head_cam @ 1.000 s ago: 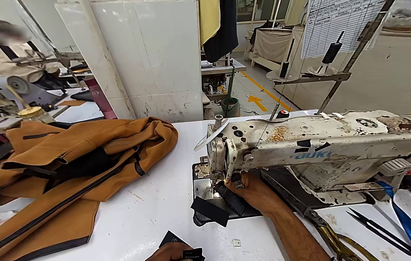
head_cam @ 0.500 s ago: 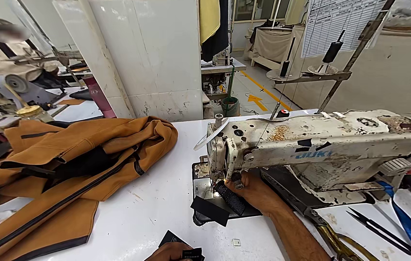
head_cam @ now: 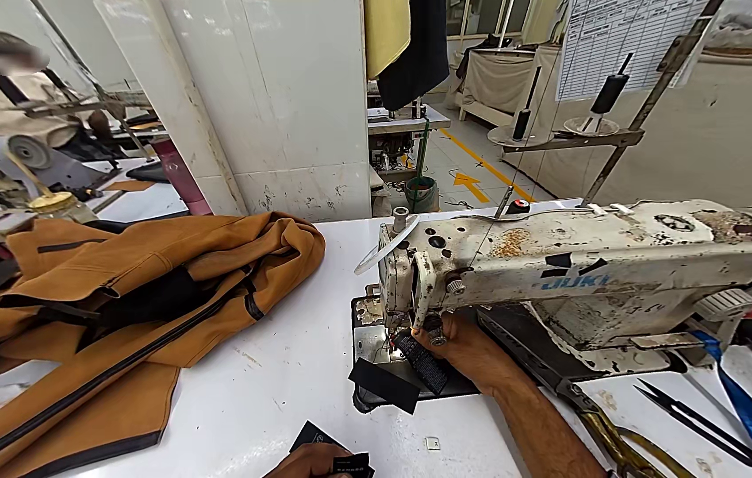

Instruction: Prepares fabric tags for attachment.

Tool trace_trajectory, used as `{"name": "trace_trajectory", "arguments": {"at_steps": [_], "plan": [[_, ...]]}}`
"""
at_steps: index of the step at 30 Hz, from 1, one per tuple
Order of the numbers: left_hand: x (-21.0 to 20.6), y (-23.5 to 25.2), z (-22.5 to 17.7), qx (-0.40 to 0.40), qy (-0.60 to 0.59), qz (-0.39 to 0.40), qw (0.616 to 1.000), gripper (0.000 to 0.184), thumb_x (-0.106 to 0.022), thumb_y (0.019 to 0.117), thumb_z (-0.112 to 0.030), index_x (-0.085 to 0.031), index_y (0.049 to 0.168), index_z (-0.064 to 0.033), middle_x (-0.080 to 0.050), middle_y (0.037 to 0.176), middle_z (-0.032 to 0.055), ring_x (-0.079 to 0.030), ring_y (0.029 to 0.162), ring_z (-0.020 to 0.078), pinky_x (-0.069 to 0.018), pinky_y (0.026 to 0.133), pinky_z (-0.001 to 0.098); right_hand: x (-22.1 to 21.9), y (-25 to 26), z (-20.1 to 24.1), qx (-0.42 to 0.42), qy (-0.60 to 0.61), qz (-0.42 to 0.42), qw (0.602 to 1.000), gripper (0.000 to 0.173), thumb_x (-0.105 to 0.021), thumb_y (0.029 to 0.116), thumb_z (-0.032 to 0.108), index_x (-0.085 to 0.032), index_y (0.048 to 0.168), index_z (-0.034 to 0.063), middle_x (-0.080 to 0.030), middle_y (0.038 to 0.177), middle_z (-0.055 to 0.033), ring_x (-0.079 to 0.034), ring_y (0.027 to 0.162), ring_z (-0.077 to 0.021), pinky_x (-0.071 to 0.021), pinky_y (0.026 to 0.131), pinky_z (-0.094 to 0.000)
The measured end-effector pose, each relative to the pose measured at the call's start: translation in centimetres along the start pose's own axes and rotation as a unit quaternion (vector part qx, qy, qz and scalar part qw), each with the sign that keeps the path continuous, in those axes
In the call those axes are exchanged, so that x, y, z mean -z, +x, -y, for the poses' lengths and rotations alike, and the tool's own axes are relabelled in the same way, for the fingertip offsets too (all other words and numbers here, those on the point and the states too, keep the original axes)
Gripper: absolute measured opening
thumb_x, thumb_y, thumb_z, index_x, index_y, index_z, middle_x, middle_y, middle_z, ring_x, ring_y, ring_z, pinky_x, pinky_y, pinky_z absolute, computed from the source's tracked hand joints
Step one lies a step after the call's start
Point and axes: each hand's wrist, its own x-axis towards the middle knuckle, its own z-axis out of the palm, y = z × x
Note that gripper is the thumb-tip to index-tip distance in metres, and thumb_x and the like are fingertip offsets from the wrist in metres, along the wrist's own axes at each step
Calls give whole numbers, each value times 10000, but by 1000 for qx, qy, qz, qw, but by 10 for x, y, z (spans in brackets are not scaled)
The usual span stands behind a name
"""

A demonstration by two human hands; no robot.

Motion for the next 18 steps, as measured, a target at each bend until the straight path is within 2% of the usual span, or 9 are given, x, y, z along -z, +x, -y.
{"name": "trace_trajectory", "arguments": {"at_steps": [6,18], "plan": [[0,0,-1,3,0,0,1000,86,-735,927,-29,-744,984,35,-733,1078,120,-710,992,179,-615,876,348,-2,-2,3,0,13,2,1000,121,-679,994,152,-729,952,50,-714,867,-60,-673,817,-127,-566,801,-286],[0,-1,0,3,-4,0,1000,80,-733,927,-23,-743,980,36,-733,1077,120,-710,988,178,-616,873,348,0,-1,-1,18,-20,13,1000,164,-689,992,208,-714,914,66,-688,810,-43,-647,773,-116,-536,757,-283]]}}
